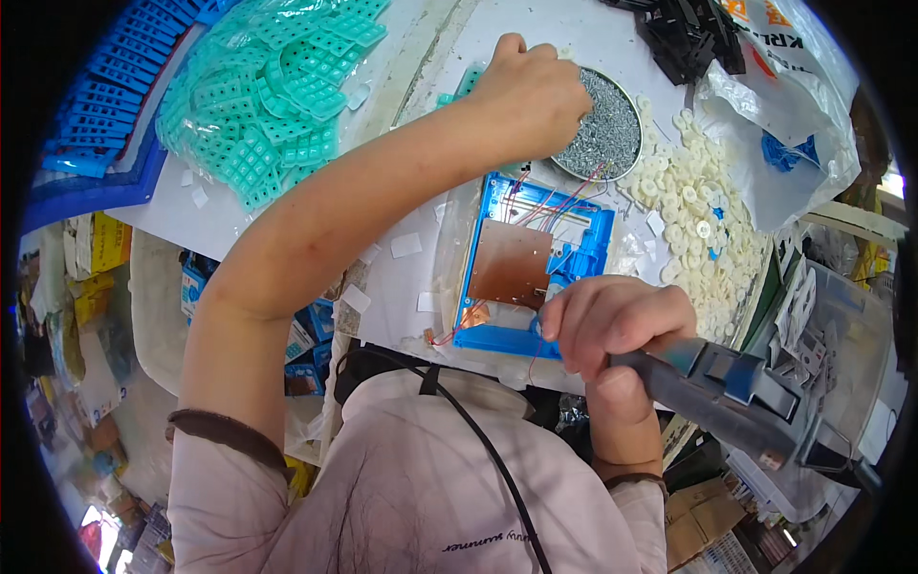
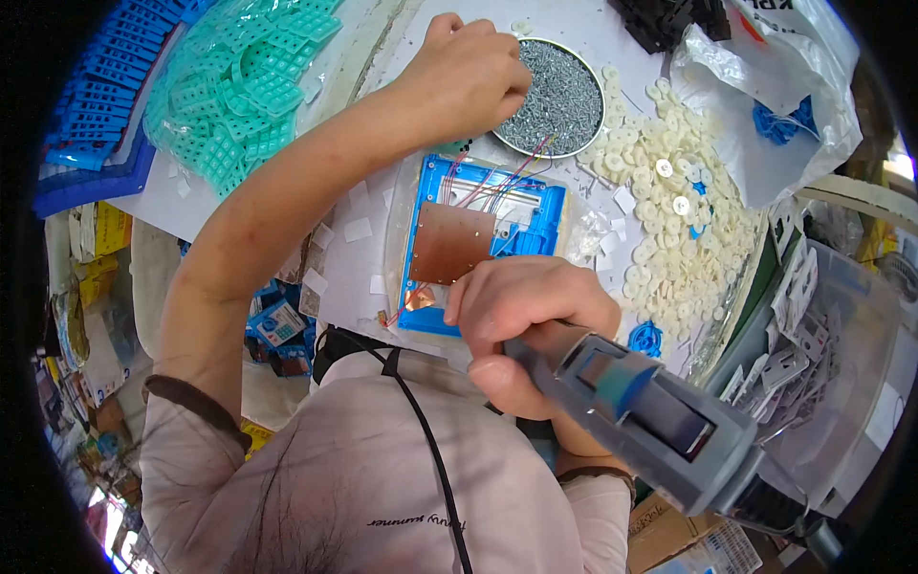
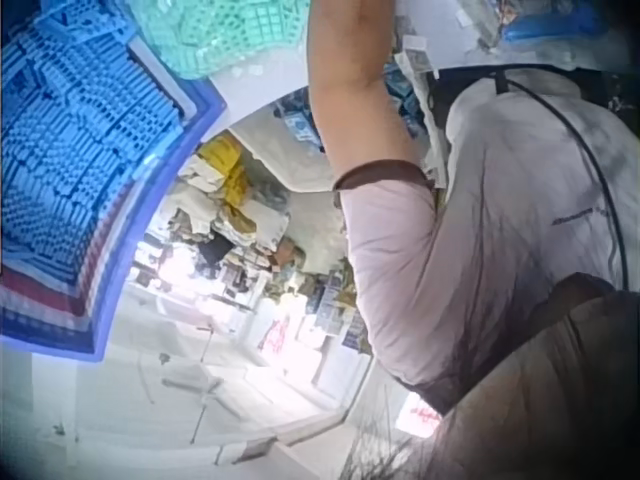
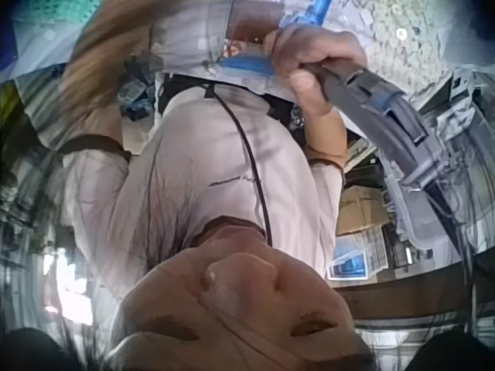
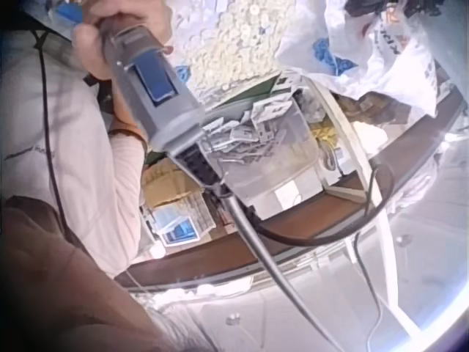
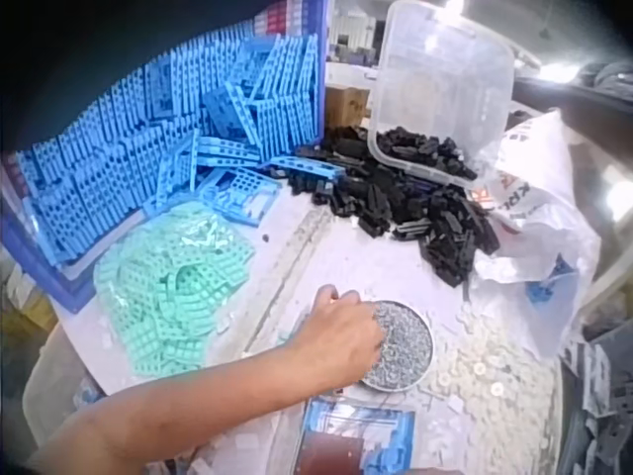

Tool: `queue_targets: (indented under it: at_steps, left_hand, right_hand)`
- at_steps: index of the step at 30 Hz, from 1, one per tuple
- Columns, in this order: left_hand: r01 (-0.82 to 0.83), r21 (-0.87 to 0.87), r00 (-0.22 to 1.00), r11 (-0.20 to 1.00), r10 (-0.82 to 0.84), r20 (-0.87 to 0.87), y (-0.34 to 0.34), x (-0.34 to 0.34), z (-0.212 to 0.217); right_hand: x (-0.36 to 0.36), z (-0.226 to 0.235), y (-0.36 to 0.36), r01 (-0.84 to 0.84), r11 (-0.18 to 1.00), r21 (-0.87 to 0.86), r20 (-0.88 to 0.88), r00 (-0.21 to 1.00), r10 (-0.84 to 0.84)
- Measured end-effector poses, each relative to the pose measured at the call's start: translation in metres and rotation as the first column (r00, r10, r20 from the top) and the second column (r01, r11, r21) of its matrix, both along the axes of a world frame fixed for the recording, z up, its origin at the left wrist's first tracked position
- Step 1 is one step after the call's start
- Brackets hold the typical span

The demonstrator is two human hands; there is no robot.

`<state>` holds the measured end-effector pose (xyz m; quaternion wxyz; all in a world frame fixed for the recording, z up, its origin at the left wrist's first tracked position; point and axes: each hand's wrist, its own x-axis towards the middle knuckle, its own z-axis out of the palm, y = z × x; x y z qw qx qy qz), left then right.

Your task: Assembling components of an electronic toy device using an electric screwdriver and small parts on a factory workstation.

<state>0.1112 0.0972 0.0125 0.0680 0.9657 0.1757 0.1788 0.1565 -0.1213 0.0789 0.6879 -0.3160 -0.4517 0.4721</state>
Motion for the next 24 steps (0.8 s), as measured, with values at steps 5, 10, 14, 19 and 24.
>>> queue_targets:
  at_steps: [5, 10, 14, 19, 24]
  left_hand:
    - [-0.047, 0.023, 0.995, 0.999, 0.049, -0.088, -0.001, 0.010, -0.009]
    - [-0.030, 0.042, 0.989, 0.999, 0.036, -0.145, -0.001, 0.013, -0.012]
    - [-0.046, -0.027, 0.996, 0.999, 0.044, -0.073, 0.002, 0.006, -0.005]
    - [-0.023, -0.157, 0.999, 0.987, 0.028, 0.026, -0.007, -0.034, 0.027]
    - [0.152, -0.267, 0.956, 0.952, -0.074, 0.283, -0.046, -0.098, 0.025]
  right_hand:
    - [-0.010, -0.007, 0.007, -0.007, 0.999, 0.052, 0.031, 1.000, 0.005]
    - [-0.019, -0.002, 0.010, 0.029, 0.998, 0.047, 0.029, 0.999, -0.030]
    - [-0.022, -0.004, 0.019, -0.046, 0.993, 0.108, 0.200, 0.979, 0.024]
    - [-0.029, -0.008, 0.018, 0.021, 0.996, 0.081, 0.183, 0.982, -0.036]
    - [-0.009, 0.016, 0.018, -0.030, 0.997, 0.068, 0.054, 0.998, 0.026]
